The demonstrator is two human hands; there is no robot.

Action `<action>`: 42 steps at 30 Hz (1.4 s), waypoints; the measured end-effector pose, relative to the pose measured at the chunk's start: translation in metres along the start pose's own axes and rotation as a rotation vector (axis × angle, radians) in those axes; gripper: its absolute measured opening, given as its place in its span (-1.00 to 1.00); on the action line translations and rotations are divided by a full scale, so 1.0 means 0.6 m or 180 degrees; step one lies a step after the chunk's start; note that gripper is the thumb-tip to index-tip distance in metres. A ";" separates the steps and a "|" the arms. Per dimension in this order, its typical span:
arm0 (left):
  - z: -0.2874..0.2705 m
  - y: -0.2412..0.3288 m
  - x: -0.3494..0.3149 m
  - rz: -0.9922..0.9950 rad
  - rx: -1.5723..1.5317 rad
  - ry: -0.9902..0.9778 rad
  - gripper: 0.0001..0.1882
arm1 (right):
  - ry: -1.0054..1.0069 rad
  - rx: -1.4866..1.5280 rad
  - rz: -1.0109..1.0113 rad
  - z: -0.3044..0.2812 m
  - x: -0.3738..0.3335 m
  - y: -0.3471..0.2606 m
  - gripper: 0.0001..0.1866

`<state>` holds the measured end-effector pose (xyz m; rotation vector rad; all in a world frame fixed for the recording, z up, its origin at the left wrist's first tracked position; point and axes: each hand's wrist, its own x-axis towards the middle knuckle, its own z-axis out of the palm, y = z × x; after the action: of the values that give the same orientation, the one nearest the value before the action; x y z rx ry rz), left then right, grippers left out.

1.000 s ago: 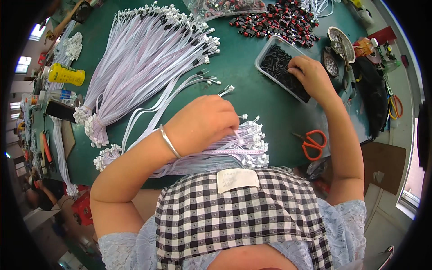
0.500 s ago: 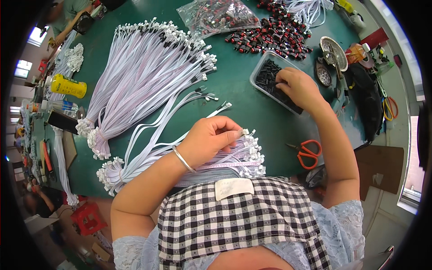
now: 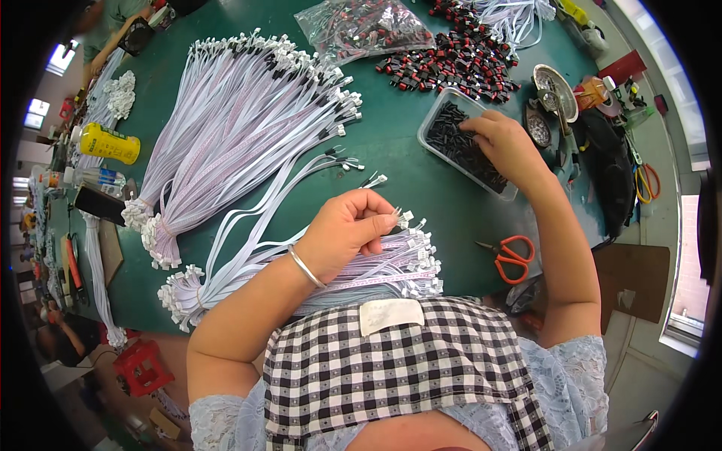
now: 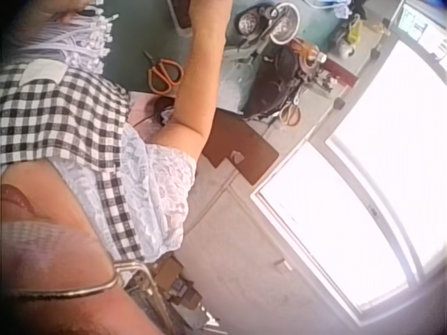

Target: The person attaches small black plastic clips to the ends of white ribbon-like cables. They repeatedly pick up a cable, insert a clip, and place the finished item on a growing pile. The person also uses orange-handled scissors to trim the ends of a bundle of cables.

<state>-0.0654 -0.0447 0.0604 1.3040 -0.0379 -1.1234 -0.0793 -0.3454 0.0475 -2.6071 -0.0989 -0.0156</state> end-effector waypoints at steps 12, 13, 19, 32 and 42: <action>0.004 0.005 -0.001 -0.0150 -0.0123 -0.0057 -0.90 | -0.0539 0.3924 0.0941 0.017 -0.078 -0.147 -0.92; 0.005 0.004 0.000 -0.0158 -0.0134 -0.0074 -0.89 | -0.0441 0.3978 0.1037 0.029 -0.082 -0.148 -0.92; 0.009 0.004 0.000 -0.0038 -0.0103 -0.0046 -0.88 | -0.0223 0.3916 0.1307 0.078 -0.090 -0.167 -0.91; 0.005 -0.004 0.003 0.0018 -0.0175 -0.0040 -0.87 | 0.0551 0.2233 0.0136 0.097 -0.093 -0.179 -0.90; 0.008 -0.001 0.002 0.0052 0.0056 0.0008 -0.87 | 0.0235 0.4124 0.1195 0.100 -0.103 -0.171 -0.87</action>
<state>-0.0680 -0.0488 0.0609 1.3185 -0.0566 -1.1097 -0.1490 -0.2307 0.0459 -1.2954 0.3114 0.0651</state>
